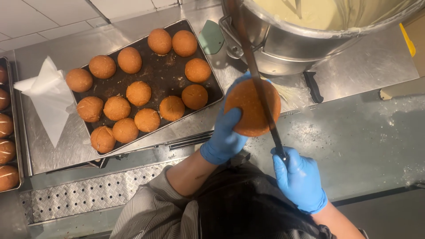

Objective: Slicing a cross shape into the top of round bread rolls using a serrated knife.

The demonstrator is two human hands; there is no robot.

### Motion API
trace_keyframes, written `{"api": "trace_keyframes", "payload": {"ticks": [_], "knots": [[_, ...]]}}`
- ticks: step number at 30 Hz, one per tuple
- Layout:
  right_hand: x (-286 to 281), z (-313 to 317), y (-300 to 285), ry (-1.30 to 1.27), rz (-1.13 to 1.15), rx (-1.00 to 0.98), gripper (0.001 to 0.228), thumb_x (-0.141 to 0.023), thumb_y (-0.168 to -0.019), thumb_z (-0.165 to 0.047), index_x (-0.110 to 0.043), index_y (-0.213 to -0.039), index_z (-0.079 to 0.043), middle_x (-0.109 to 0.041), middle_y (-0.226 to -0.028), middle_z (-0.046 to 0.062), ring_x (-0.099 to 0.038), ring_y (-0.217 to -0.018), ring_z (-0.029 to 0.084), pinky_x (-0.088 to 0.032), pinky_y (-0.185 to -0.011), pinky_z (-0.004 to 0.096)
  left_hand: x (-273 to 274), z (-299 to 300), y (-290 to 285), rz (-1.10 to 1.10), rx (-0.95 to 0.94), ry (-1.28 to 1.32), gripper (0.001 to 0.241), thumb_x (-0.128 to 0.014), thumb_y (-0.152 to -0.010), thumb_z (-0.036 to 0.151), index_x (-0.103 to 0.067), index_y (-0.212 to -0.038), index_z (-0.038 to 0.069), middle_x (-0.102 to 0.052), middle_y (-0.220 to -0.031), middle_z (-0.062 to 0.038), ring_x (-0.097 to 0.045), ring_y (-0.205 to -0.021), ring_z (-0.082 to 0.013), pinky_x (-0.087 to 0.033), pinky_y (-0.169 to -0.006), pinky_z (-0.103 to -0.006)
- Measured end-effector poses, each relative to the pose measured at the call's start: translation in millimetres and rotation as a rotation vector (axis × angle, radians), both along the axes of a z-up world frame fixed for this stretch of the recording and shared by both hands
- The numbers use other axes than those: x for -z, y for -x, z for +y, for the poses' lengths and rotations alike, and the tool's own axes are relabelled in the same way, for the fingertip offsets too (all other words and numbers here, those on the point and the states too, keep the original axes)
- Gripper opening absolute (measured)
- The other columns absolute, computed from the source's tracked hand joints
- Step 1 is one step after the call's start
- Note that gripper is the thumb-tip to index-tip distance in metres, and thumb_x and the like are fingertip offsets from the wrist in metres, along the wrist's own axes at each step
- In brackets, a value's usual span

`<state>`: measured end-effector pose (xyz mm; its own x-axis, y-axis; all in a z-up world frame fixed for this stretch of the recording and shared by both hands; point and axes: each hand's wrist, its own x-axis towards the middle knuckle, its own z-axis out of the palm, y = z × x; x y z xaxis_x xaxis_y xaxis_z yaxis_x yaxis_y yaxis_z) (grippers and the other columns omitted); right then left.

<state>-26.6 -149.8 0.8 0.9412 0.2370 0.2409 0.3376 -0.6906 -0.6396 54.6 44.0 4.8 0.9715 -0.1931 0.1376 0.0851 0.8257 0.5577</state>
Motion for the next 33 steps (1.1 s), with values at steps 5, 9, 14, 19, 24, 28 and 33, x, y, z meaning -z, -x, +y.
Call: {"api": "trace_keyframes", "payload": {"ticks": [5, 9, 14, 19, 24, 28, 33], "knots": [[35.0, -15.9, 22.7, 0.070, 0.071, -0.052, 0.016, -0.069, -0.088, -0.013, -0.065, -0.102, -0.006, -0.069, -0.068, 0.012, -0.069, -0.056, 0.034, -0.053, -0.053, 0.041, 28.6, 20.0, -2.5, 0.109, 0.031, 0.121, 0.093, -0.076, -0.091, 0.049, -0.033, -0.160, 0.004, -0.050, -0.154, -0.012, -0.048, -0.145, -0.0281, -0.036, -0.127, -0.0463], [15.7, -3.9, 15.5, 0.074, 0.030, -0.006, 0.015, -0.067, -0.091, -0.011, -0.063, -0.103, -0.005, -0.072, -0.076, 0.016, -0.068, -0.058, 0.036, -0.053, -0.054, 0.043, 49.5, -5.0, 21.2, 0.063, 0.112, 0.024, 0.093, -0.074, -0.095, 0.045, -0.029, -0.165, 0.005, -0.046, -0.158, -0.010, -0.043, -0.149, -0.0249, -0.032, -0.129, -0.0436], [23.3, -2.2, 20.2, 0.075, 0.052, -0.025, 0.013, -0.068, -0.091, -0.011, -0.063, -0.101, -0.004, -0.069, -0.070, 0.015, -0.067, -0.057, 0.037, -0.052, -0.052, 0.044, 8.5, 12.2, 15.8, 0.027, 0.031, 0.063, 0.094, -0.075, -0.095, 0.044, -0.028, -0.165, 0.005, -0.044, -0.159, -0.011, -0.042, -0.151, -0.0255, -0.030, -0.132, -0.0429], [36.3, -5.7, 23.2, 0.050, 0.074, -0.062, 0.016, -0.070, -0.086, -0.011, -0.063, -0.099, -0.006, -0.066, -0.062, 0.013, -0.067, -0.053, 0.035, -0.052, -0.050, 0.044, 19.1, 9.8, 18.7, 0.027, 0.038, 0.080, 0.098, -0.075, -0.094, 0.049, -0.027, -0.166, 0.005, -0.043, -0.162, -0.011, -0.041, -0.153, -0.0258, -0.027, -0.133, -0.0438], [22.1, 6.3, 1.4, 0.029, -0.035, -0.053, 0.013, -0.068, -0.091, -0.009, -0.061, -0.101, -0.004, -0.068, -0.070, 0.014, -0.065, -0.055, 0.035, -0.050, -0.050, 0.043, 41.0, -8.6, 25.1, 0.050, 0.038, 0.064, 0.097, -0.071, -0.094, 0.051, -0.026, -0.166, 0.005, -0.041, -0.162, -0.011, -0.039, -0.154, -0.0263, -0.027, -0.133, -0.0449], [35.3, -1.7, 7.9, 0.032, 0.031, -0.085, 0.012, -0.069, -0.090, -0.011, -0.063, -0.098, -0.006, -0.064, -0.062, 0.012, -0.065, -0.053, 0.034, -0.050, -0.050, 0.043, -3.1, 9.4, 16.2, -0.004, 0.022, 0.083, 0.095, -0.068, -0.095, 0.052, -0.024, -0.166, 0.008, -0.040, -0.163, -0.010, -0.039, -0.155, -0.0259, -0.027, -0.134, -0.0448], [25.9, 2.1, 2.4, 0.069, -0.098, -0.079, 0.013, -0.069, -0.091, -0.010, -0.061, -0.100, -0.005, -0.065, -0.070, 0.014, -0.065, -0.058, 0.034, -0.050, -0.053, 0.042, -9.8, 15.7, 19.5, 0.029, -0.038, -0.026, 0.089, -0.065, -0.096, 0.044, -0.025, -0.166, 0.006, -0.040, -0.165, -0.007, -0.038, -0.156, -0.0212, -0.027, -0.134, -0.0383]]}}
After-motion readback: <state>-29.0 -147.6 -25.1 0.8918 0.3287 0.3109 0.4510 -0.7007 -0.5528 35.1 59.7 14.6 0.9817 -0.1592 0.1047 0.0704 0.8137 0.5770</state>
